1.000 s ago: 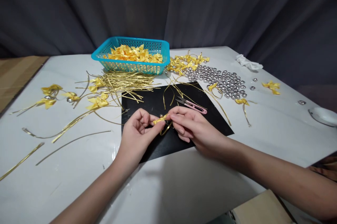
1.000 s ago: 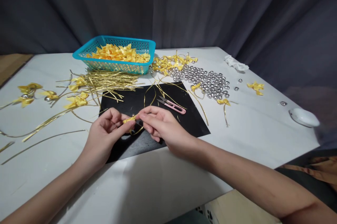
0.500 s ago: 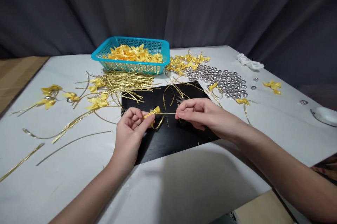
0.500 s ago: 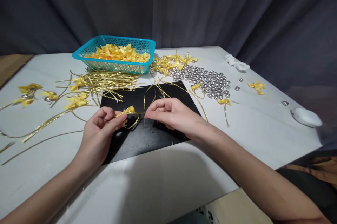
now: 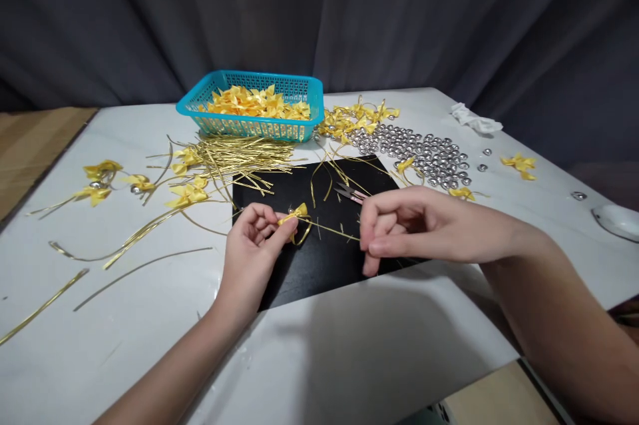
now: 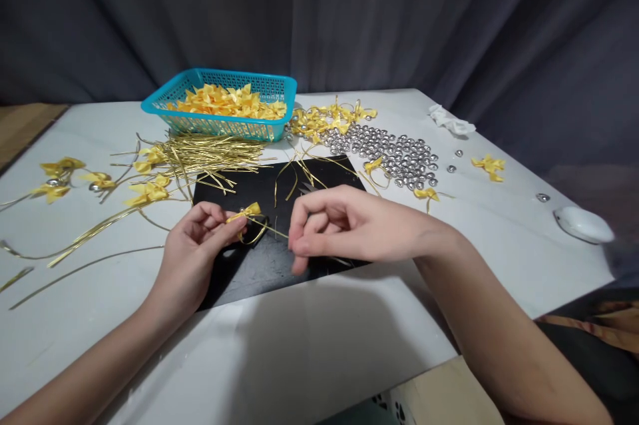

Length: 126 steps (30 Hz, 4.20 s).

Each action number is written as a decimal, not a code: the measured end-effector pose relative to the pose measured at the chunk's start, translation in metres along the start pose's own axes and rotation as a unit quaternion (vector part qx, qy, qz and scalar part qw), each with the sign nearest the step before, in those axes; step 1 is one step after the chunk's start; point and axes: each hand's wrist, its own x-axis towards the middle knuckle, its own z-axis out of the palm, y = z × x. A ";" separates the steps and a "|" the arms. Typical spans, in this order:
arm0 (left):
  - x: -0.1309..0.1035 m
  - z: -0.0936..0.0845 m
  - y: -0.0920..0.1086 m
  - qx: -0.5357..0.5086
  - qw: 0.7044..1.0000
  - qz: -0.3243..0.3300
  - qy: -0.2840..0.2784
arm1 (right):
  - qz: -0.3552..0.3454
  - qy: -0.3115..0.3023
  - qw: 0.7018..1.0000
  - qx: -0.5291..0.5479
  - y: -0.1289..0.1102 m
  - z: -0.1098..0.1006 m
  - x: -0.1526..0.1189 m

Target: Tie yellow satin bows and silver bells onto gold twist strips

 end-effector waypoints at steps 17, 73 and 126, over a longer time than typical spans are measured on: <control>-0.009 0.005 0.004 -0.013 0.998 -0.054 -0.025 | -0.005 0.308 0.924 0.226 0.030 0.071 0.043; 0.003 0.002 0.015 -0.157 0.981 -0.113 0.010 | -0.051 0.121 0.991 0.029 0.030 0.044 0.033; -0.011 0.002 0.002 0.193 0.942 -0.045 -0.270 | 0.001 0.037 0.990 -0.138 0.006 0.042 0.012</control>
